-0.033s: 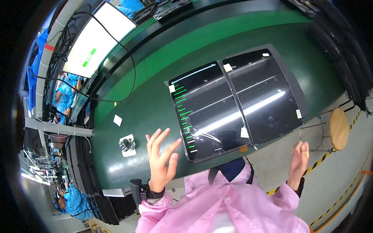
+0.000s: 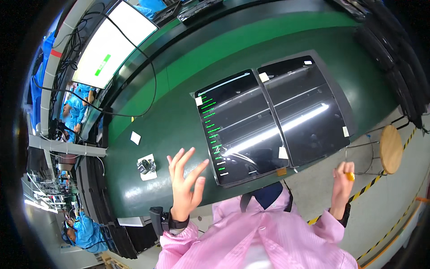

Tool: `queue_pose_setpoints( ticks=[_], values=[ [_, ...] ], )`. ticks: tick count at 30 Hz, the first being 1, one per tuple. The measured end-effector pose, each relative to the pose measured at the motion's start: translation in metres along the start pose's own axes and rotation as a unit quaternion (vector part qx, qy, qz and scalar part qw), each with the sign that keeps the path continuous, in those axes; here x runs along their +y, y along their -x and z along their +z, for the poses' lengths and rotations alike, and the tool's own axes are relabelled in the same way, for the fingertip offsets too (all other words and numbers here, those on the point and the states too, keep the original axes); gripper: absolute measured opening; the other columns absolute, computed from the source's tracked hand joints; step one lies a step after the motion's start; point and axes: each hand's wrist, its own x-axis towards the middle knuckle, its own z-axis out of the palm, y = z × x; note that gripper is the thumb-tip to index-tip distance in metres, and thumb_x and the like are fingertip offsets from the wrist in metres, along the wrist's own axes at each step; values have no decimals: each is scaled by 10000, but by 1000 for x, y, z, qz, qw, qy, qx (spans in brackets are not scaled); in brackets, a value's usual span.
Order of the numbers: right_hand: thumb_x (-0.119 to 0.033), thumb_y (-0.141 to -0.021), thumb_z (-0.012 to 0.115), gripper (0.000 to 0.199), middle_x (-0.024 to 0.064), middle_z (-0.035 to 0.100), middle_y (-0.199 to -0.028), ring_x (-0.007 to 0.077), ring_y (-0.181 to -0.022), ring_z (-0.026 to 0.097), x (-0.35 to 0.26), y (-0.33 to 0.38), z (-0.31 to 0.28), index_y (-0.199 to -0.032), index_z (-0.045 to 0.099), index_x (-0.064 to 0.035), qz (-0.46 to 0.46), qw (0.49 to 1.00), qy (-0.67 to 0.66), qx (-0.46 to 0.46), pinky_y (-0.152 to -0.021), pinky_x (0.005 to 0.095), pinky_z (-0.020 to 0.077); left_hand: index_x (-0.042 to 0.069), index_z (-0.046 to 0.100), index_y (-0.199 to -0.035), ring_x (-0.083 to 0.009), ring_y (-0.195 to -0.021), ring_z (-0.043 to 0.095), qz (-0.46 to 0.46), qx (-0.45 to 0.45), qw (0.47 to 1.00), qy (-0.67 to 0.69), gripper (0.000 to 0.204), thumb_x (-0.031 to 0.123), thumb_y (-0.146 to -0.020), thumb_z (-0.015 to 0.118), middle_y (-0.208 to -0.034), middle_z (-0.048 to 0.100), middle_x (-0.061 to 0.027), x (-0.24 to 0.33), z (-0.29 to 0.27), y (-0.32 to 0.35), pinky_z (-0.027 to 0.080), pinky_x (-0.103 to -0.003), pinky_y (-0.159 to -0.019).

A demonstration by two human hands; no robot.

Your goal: The recorder is testing multiple electronic tablets on a factory assembly line, interacting with the screens and using a yellow tool to connect or adjust components.

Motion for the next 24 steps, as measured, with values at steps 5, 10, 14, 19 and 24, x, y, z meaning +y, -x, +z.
queue_pose_setpoints(
  ticks=[5, 10, 14, 19, 24],
  values=[
    [-37, -835, 563, 137, -70, 299, -656, 17, -589, 270, 5, 14, 56, -953, 498, -63, 74, 961, 265, -20, -541, 192, 212, 172, 648, -1119, -371, -1291, 289, 8, -47, 999, -3, 312, 207, -814, 590, -1349, 415, -151, -9, 11, 0, 109, -603, -1061],
    [10, -769, 662, 227, -81, 275, -526, 7, -480, 233, 21, 23, 95, -990, 669, -40, -46, 908, 416, 1, -453, 214, 164, 64, 632, -1091, -310, -1176, 494, 83, -48, 990, 106, 369, 52, -722, 633, -1203, 561, -141, 12, 26, -23, 274, -536, -1038],
    [26, -705, 709, 318, -30, 345, -516, 46, -462, 283, 34, 23, 103, -1012, 696, -60, -123, 893, 432, 13, -442, 230, 214, -13, 597, -1107, -310, -1143, 529, 120, -35, 983, 136, 409, 54, -710, 671, -1175, 577, -156, 63, 72, -27, 406, -435, -975],
    [-2, -693, 712, 326, 34, 475, -520, 122, -435, 374, 32, 11, 108, -1012, 696, -66, -189, 851, 486, -64, -434, 265, 306, -37, 589, -1107, -334, -1163, 517, 115, 20, 988, 99, 402, 39, -720, 668, -1189, 564, -200, 76, 115, -26, 422, -436, -961],
    [11, -651, 723, 344, 37, 469, -511, 143, -437, 401, 39, 4, 101, -985, 705, -69, -252, 837, 475, -100, -435, 273, 318, -37, 622, -1055, -340, -1127, 547, 128, 63, 987, 72, 361, 13, -702, 679, -1153, 588, -208, 76, 129, -27, 433, -440, -955]
  ],
)
